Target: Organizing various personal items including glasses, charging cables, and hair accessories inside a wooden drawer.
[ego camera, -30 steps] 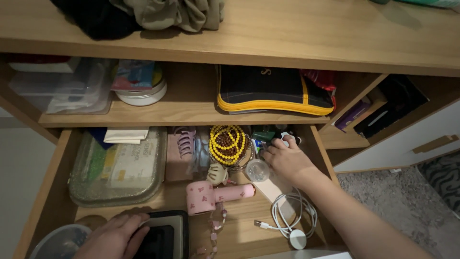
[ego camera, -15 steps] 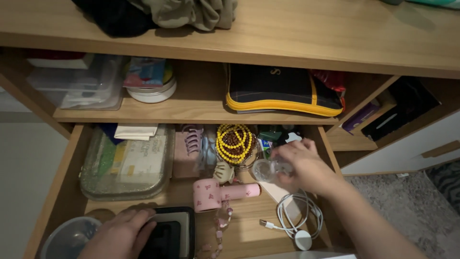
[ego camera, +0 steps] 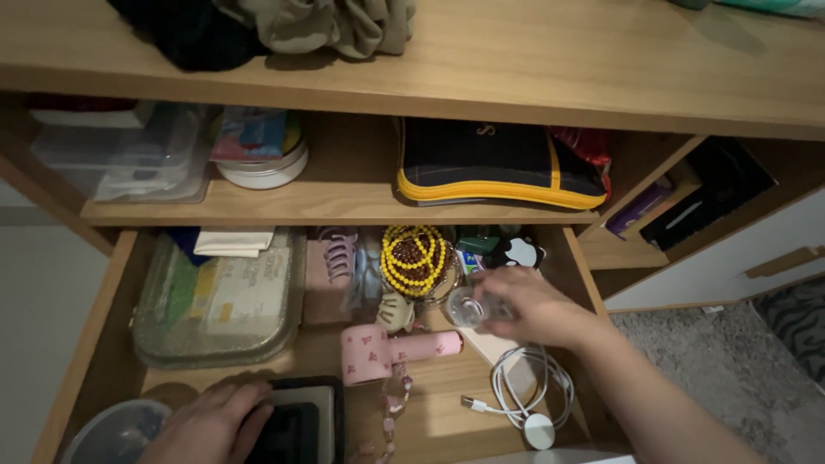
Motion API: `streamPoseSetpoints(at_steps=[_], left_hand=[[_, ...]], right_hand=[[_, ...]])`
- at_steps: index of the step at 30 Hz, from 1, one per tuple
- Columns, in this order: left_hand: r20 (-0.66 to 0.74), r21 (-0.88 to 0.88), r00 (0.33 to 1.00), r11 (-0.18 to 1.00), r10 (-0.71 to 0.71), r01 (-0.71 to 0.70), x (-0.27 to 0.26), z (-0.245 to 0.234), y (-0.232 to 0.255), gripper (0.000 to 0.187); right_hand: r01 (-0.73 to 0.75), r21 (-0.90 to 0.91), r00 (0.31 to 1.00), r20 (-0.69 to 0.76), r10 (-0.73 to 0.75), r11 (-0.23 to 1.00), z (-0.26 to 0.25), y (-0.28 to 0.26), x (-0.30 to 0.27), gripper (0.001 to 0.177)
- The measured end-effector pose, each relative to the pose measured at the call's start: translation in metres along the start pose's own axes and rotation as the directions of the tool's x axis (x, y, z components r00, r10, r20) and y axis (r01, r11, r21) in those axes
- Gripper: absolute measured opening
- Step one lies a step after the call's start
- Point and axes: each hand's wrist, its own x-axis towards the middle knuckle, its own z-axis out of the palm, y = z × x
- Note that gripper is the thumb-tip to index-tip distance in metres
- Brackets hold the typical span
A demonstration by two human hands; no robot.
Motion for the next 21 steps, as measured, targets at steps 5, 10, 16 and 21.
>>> streamPoseSetpoints(at_steps=[5, 10, 16, 21], left_hand=[[-0.208, 0.081, 0.973, 0.994, 0.096, -0.08, 0.035, 0.066, -0.053, 0.039], [-0.239, 0.121, 0.971, 0.993, 0.024, 0.005, 0.042, 0.087, -0.062, 0.042], [-0.064, 0.105, 0.998, 0.994, -0.028, 0.035, 0.054, 0.083, -0.07, 0.052], [-0.18, 0.086, 0.979, 0.993, 0.091, -0.077, 0.059, 0.101, -0.087, 0.048]], right_hand=[[0.131, -0.116, 0.818, -0.549, -0.173, 0.985, -0.015, 0.045, 0.0, 0.037], [-0.035, -0.205, 0.891, -0.45, -0.062, 0.978, -0.001, 0.08, 0.016, 0.074], [-0.179, -0.536, 0.917, -0.394, -0.057, 0.825, 0.011, 0.08, 0.03, 0.094], [-0.184, -0.588, 0.931, -0.361, -0.053, 0.788, 0.003, 0.076, 0.028, 0.071]])
